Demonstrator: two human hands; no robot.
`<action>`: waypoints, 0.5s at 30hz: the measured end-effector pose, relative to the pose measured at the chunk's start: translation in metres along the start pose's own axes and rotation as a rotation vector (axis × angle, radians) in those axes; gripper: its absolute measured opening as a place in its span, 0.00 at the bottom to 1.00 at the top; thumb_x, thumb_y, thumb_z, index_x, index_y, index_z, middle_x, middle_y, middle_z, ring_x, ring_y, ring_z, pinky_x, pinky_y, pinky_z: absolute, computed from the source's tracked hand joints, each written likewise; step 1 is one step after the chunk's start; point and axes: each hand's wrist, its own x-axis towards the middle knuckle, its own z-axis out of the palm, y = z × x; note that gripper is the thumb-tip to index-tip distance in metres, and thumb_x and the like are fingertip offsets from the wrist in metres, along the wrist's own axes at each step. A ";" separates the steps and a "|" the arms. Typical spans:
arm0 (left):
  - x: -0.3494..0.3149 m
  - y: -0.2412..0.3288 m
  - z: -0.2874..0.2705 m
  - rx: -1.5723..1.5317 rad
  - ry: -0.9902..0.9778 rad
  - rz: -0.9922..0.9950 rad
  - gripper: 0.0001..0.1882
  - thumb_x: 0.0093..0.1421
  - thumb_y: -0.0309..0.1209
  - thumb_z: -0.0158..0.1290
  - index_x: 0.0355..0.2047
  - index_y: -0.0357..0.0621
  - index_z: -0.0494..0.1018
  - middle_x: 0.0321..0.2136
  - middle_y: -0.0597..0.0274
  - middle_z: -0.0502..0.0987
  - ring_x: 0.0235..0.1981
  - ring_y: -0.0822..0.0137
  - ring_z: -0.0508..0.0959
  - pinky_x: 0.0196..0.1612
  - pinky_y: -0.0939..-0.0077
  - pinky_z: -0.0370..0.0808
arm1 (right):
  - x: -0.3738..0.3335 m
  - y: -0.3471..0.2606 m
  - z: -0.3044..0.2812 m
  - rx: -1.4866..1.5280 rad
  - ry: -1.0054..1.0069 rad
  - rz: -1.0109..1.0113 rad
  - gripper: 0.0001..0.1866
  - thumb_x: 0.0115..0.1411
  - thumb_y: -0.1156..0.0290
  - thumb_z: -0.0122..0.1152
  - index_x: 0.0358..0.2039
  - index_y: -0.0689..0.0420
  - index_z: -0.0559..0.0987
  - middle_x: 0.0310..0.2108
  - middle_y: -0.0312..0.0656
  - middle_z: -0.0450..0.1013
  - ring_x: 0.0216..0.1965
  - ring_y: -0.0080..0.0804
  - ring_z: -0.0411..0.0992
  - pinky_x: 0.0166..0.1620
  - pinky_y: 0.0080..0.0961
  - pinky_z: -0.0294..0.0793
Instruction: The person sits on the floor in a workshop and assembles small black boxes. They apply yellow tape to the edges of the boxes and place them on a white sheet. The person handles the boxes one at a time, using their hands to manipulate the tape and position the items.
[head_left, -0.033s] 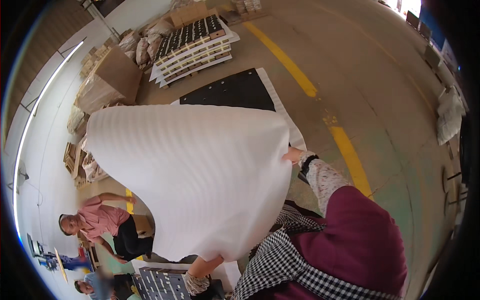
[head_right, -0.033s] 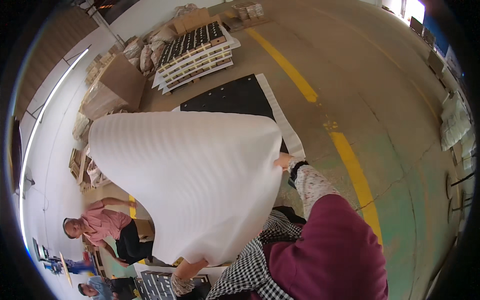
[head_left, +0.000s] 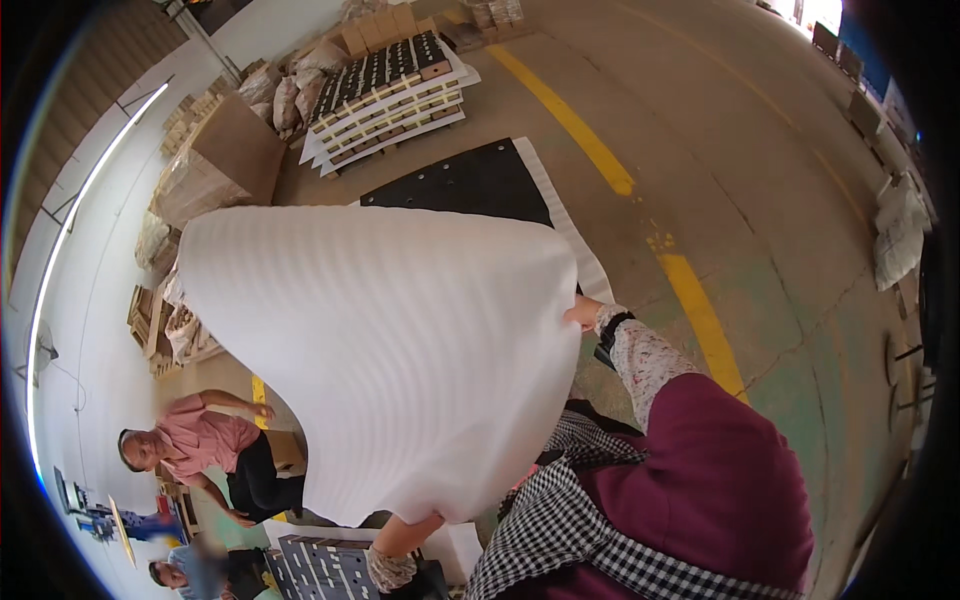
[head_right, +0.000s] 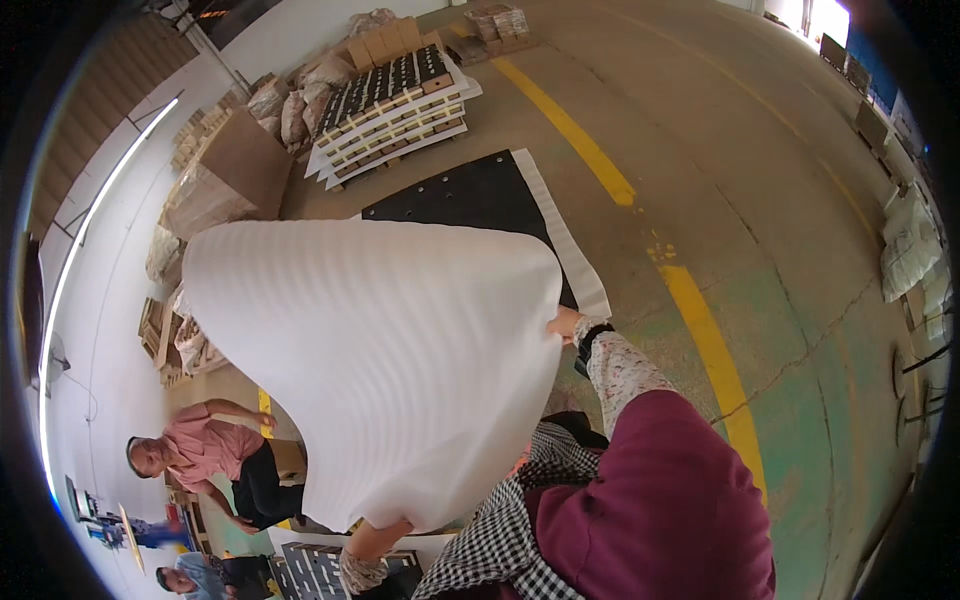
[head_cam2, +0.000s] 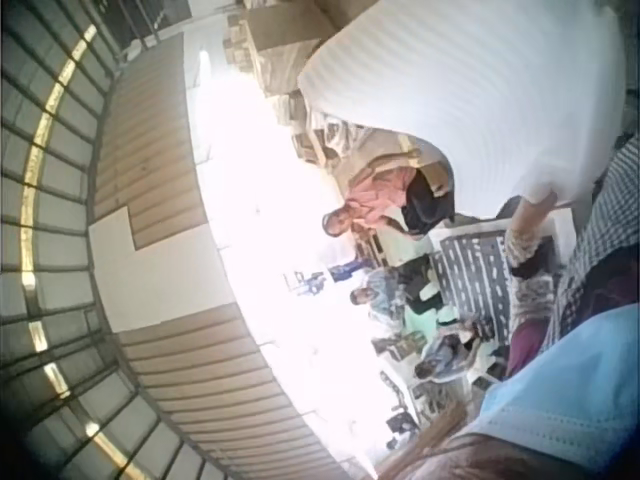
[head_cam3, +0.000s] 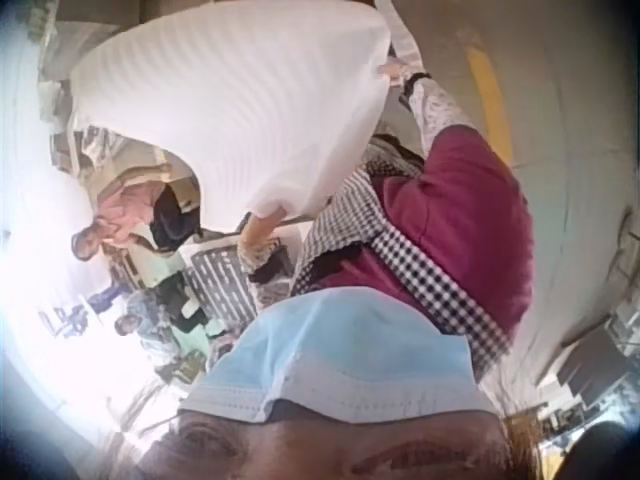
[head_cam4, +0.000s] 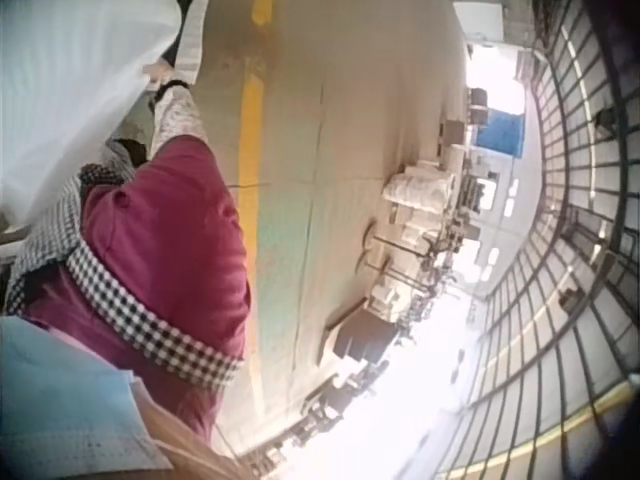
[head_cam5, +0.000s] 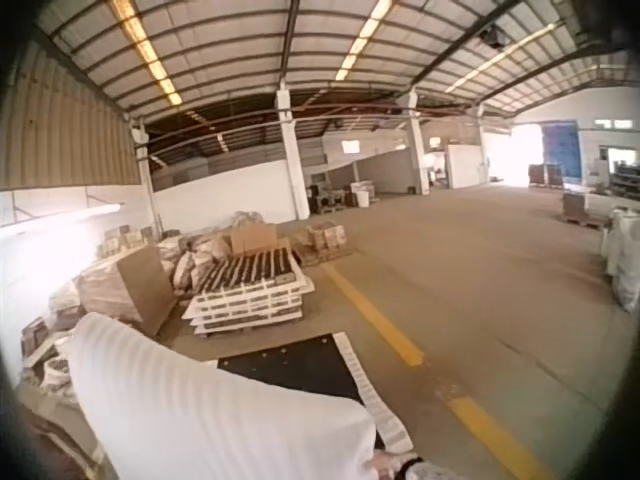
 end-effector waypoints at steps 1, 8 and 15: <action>-0.007 -0.001 -0.004 -0.077 0.122 -0.028 0.10 0.52 0.22 0.51 0.36 0.36 0.70 0.33 0.62 0.72 0.35 0.70 0.71 0.40 0.75 0.68 | 0.000 -0.011 0.015 0.080 0.021 -0.044 0.27 0.47 0.75 0.52 0.51 0.53 0.66 0.39 0.38 0.71 0.33 0.28 0.71 0.33 0.27 0.73; 0.037 -0.016 -0.057 -0.365 0.773 -0.056 0.05 0.53 0.26 0.49 0.28 0.37 0.72 0.27 0.67 0.72 0.30 0.75 0.69 0.34 0.79 0.66 | 0.092 -0.018 0.022 0.042 0.088 -0.391 0.20 0.51 0.77 0.46 0.47 0.58 0.70 0.39 0.42 0.71 0.36 0.30 0.72 0.39 0.27 0.71; 0.164 -0.029 -0.136 0.294 0.796 -0.249 0.14 0.53 0.27 0.46 0.40 0.40 0.69 0.37 0.56 0.71 0.39 0.60 0.69 0.42 0.69 0.68 | 0.076 -0.110 0.083 -0.836 -0.192 -0.845 0.13 0.54 0.72 0.48 0.37 0.50 0.78 0.45 0.47 0.67 0.41 0.46 0.70 0.45 0.35 0.69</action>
